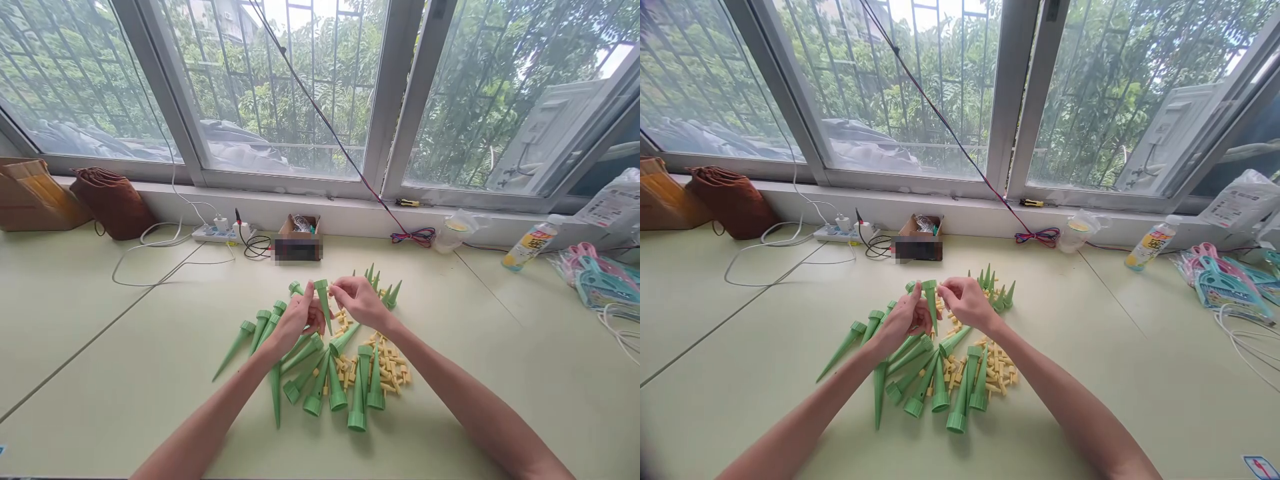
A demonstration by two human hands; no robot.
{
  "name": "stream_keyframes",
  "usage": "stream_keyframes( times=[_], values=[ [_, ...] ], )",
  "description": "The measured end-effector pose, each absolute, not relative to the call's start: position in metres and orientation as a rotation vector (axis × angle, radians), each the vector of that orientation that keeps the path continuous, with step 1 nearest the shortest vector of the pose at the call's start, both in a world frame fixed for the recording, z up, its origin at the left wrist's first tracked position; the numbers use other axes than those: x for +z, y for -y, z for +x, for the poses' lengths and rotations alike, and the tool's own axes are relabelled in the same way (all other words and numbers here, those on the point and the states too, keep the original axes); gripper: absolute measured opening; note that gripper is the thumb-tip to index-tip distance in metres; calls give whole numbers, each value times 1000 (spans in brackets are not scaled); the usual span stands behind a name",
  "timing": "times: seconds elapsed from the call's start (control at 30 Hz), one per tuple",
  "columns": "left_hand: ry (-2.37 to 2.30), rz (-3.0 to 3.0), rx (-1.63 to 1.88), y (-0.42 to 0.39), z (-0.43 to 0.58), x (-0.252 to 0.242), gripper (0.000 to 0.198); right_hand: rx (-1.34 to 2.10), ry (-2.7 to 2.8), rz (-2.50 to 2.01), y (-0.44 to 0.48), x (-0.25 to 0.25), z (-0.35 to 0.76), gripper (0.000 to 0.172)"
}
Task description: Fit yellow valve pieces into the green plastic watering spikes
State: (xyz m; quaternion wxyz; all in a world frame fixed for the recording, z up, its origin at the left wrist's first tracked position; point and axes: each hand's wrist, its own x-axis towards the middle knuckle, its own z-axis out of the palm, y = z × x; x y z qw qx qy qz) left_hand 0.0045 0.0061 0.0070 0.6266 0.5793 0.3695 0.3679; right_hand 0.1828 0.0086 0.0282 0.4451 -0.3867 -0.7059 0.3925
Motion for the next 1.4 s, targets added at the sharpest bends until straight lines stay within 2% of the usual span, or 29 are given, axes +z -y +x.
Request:
stream_keyframes(
  times=[0.2, 0.37, 0.4, 0.5, 0.6, 0.8, 0.93, 1.23, 1.4],
  values=[
    [-944, 1327, 973, -3, 8, 11, 59, 995, 1660, -998, -12, 24, 181, 32],
    [-1131, 1682, 1324, 2, 9, 14, 22, 1119, 1501, -1004, -16, 24, 184, 33],
    [-1135, 1749, 1351, 3, 9, 15, 20, 1141, 1489, -1005, -16, 24, 185, 33],
    [-1089, 1935, 1357, 5, 7, 18, 31, 1195, 1497, -994, -17, 26, 187, 33],
    [-1060, 2010, 1382, 5, 5, 19, 32, 1213, 1566, -973, -16, 28, 188, 34],
    [-1029, 2024, 1453, -1, 2, 12, 21, 1183, 1670, -998, -14, 32, 189, 40],
    [-1082, 1990, 1433, -3, 1, 11, 11, 1153, 1764, -1022, -11, 34, 189, 37],
    [-1037, 1390, 1198, -2, 5, 20, 36, 1062, 1899, -1031, -8, 36, 189, 34],
    [-1009, 1201, 1078, -5, 6, 18, 43, 1060, 1928, -996, -8, 36, 189, 32]
  ],
)
